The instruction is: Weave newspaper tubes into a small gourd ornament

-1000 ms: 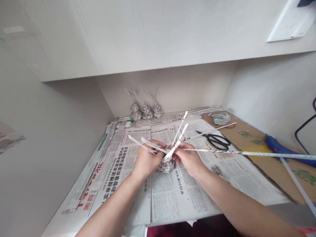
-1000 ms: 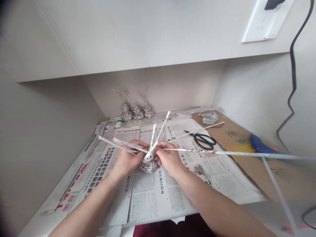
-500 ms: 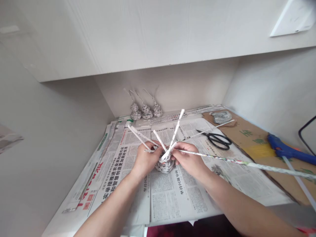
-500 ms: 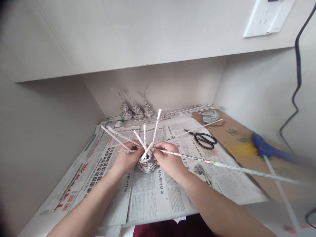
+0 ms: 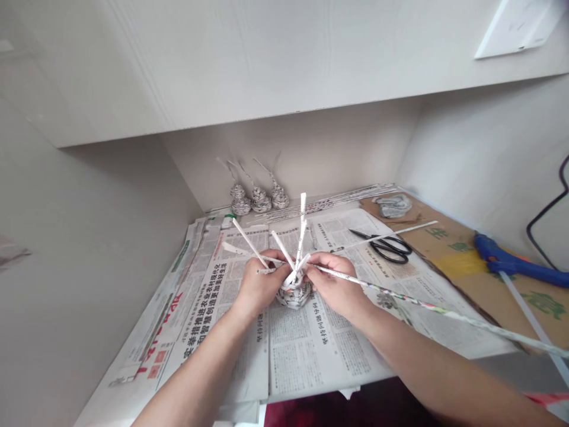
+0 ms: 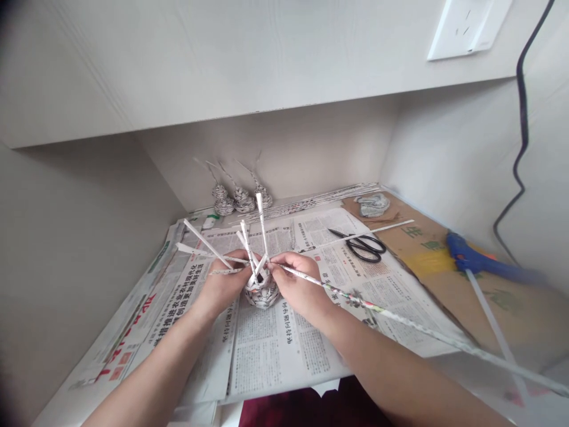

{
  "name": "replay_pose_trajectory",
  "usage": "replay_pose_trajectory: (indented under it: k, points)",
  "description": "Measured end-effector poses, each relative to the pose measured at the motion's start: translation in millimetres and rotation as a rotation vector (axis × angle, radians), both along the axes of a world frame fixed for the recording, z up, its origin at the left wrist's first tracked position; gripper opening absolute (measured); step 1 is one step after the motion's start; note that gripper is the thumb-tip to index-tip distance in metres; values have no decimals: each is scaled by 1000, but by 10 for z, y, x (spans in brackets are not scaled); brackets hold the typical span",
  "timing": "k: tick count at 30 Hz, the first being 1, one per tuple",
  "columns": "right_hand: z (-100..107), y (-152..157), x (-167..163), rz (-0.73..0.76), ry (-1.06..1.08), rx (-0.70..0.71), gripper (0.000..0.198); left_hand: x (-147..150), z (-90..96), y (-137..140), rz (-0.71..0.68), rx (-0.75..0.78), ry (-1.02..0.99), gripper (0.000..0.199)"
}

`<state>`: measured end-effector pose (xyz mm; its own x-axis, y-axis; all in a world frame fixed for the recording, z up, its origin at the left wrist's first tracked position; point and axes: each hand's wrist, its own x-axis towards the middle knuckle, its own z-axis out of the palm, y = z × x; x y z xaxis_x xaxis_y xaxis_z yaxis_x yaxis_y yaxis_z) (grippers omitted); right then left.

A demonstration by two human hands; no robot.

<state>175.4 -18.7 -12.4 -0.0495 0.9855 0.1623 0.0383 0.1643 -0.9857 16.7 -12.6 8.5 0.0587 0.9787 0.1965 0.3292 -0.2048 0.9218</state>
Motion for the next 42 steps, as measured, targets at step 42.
replay_pose_trajectory:
  k: [42]
  points:
    - [56, 92, -204, 46, 216, -51, 11, 15, 26, -29, 146, 201, 236, 16]
